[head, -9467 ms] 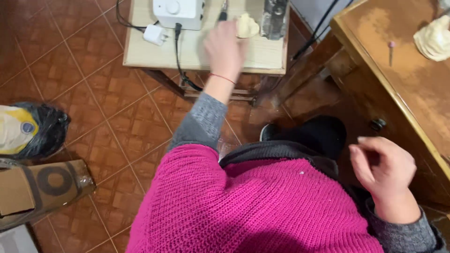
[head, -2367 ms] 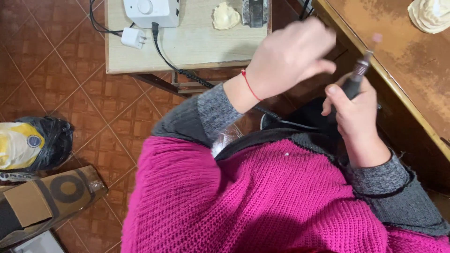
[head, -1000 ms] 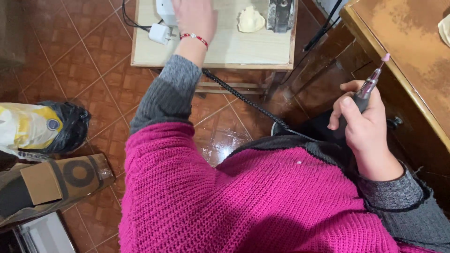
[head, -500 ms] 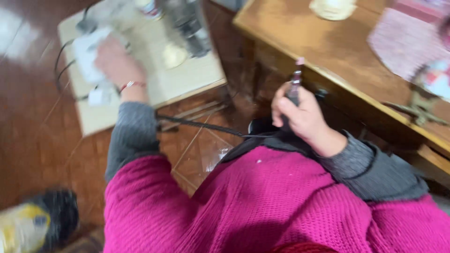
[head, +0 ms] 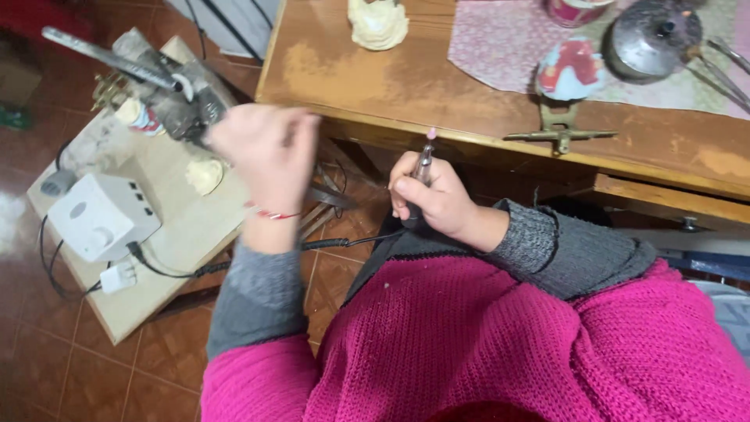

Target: Repairing and adjusting a dental prosthetic using various dental tools.

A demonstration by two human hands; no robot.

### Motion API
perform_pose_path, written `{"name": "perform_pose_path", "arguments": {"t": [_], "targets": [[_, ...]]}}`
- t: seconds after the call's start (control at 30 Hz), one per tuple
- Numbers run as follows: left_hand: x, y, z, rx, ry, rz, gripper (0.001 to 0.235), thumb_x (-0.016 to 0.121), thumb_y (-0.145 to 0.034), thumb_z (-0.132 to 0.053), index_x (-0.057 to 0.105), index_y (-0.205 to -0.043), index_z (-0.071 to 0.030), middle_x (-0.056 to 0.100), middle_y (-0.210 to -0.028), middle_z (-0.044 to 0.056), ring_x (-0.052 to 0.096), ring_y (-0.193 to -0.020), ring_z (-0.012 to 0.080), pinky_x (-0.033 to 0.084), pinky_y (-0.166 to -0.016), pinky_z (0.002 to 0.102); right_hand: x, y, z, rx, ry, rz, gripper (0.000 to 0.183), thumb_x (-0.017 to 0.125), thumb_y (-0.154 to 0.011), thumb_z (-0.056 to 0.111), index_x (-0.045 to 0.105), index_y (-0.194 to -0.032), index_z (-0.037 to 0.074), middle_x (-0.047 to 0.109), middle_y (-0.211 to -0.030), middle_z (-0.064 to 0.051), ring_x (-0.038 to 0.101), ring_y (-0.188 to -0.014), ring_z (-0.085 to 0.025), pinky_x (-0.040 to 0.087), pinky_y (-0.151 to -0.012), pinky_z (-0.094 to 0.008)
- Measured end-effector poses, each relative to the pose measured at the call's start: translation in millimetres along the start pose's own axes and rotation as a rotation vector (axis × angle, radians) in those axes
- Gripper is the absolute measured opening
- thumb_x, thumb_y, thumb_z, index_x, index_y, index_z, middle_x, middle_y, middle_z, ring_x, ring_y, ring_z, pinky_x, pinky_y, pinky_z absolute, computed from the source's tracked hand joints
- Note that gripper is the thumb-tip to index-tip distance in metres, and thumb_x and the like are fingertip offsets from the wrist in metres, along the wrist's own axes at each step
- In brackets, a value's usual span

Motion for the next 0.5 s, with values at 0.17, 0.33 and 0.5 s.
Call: {"name": "perform_pose_path", "arguments": {"t": [0.17,0.33,0.5], "targets": [[68,-43,-105,0.204,0.353,0.158,0.011,0.085,-0.086,-0.022,0.076,-0.091,-0.017,0.066,-0.089,-0.002,0.059,-0.098,0.0236,0.034,-0.088,0.042,-14,13,7,-0.102,-0.024,-0.012,0.019,0.060,-0.105,0.020,0.059,-0.100,0.002,0.060,-0.078,-0.006,0.060,-0.066,-0.014,0.054,-0.067,-0.031],[123,-69,-149,0.281,0.403,0.215,0.007,0.084,-0.084,-0.021,0.078,-0.088,-0.020,0.066,-0.089,-0.004,0.057,-0.094,0.0217,0.034,-0.086,0.042,-27,21,16,-0.156,-0.026,-0.045,0.018,0.060,-0.107,0.018,0.059,-0.100,0.001,0.059,-0.078,-0.005,0.060,-0.066,-0.014,0.055,-0.067,-0.031],[155,-78,-172,0.324,0.378,0.255,0.009,0.084,-0.078,-0.026,0.080,-0.085,-0.021,0.068,-0.088,-0.004,0.057,-0.092,0.0226,0.033,-0.082,0.044,-29,23,24,-0.156,-0.005,-0.049,0.016,0.059,-0.106,0.016,0.059,-0.100,0.001,0.059,-0.077,-0.005,0.060,-0.067,-0.012,0.054,-0.067,-0.030]]}}
Point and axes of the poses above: each hand's wrist, its own y-axis away from the middle knuckle, its own x-axis out of the palm, z = x × y, the point moved 9 cm from there along -y, towards the middle knuckle
